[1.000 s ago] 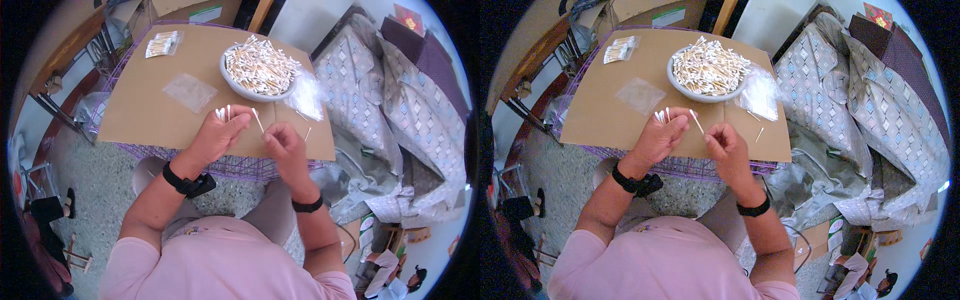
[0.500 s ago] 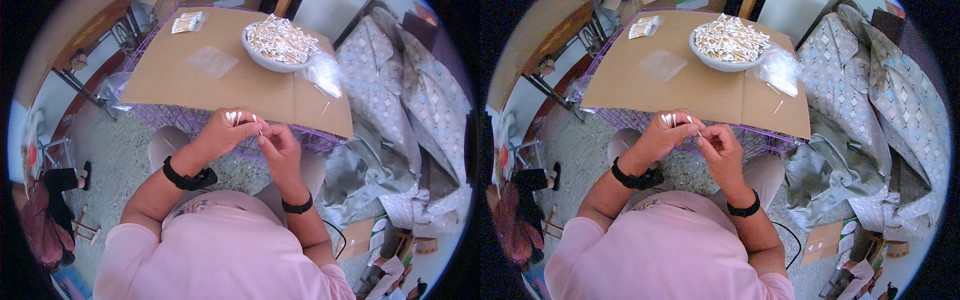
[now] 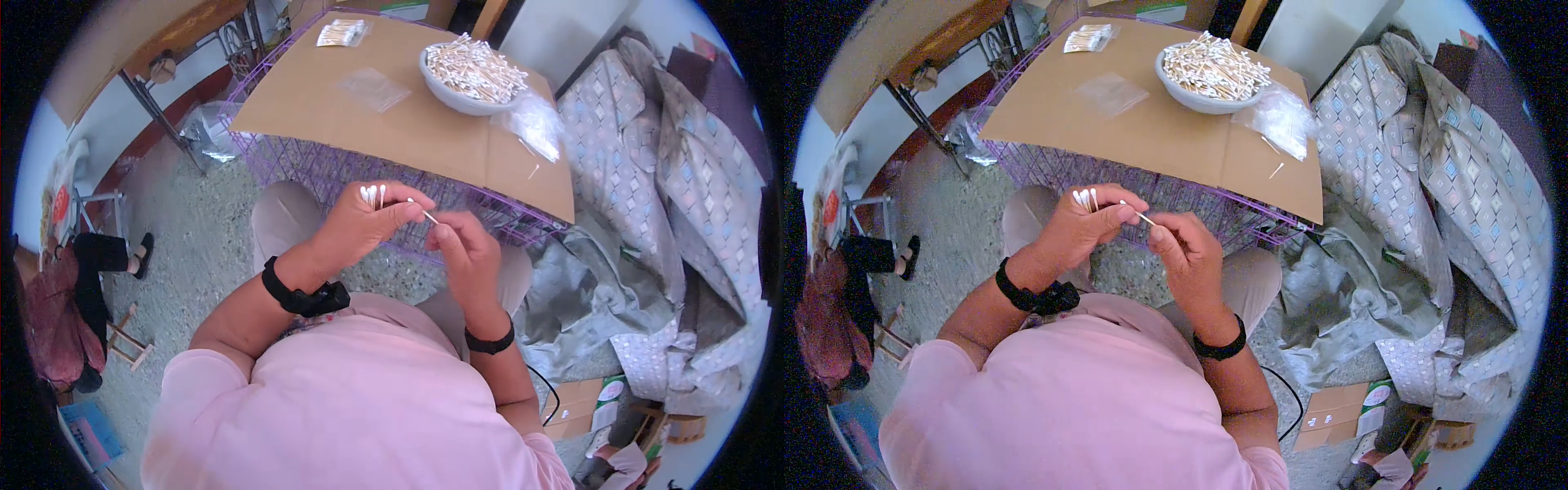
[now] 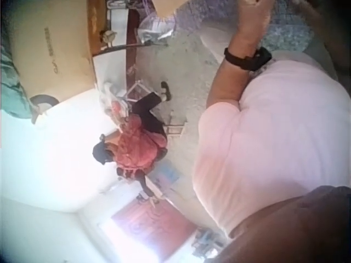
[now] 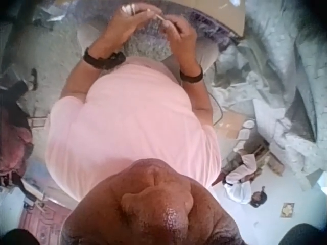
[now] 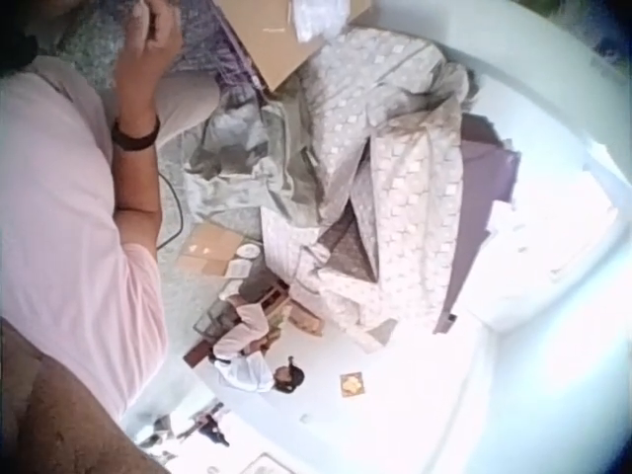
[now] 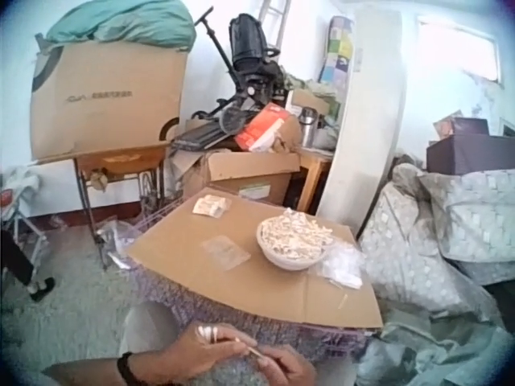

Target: Packaging individual cotton swabs into small plastic bags.

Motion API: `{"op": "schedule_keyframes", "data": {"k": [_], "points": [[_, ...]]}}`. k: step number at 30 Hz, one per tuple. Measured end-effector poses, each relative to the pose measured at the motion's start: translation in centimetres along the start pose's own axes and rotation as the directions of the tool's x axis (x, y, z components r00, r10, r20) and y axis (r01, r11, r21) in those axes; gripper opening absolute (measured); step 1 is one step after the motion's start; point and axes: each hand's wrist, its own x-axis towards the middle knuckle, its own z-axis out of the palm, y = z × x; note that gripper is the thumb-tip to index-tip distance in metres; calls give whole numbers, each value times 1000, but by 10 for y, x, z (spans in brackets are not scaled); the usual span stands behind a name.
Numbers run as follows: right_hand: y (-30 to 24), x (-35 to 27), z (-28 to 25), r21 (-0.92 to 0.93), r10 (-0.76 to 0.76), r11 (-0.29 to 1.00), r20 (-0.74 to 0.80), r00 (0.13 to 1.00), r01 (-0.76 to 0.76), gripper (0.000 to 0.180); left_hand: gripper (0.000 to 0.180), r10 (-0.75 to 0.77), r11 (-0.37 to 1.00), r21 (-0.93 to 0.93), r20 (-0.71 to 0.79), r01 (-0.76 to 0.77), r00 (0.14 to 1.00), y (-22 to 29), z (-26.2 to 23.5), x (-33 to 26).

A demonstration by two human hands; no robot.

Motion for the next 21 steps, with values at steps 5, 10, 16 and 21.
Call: {"op": "schedule_keyframes", "data": {"k": [5, 10, 16, 21], "points": [[-6, 3, 18, -38, 9, 999, 68, 998, -6, 5, 17, 24, 1000, -7, 16, -23, 1000, 3, -19, -18], [-22, 11, 49, -253, -267, 927, 77, 961, 277, 6, 19, 23, 981, -194, -4, -24, 1000, -7, -47, -36], [-21, 8, 68, 13, 2, 1000, 98, 995, -3, 10, 22, 75, 977, -197, -46, -83, 996, -7, -69, -45], [-30, 27, 55, -176, -221, 954, 133, 966, 243, 8, 20, -97, 992, -80, -2, 96, 995, -9, -65, -35]]}}
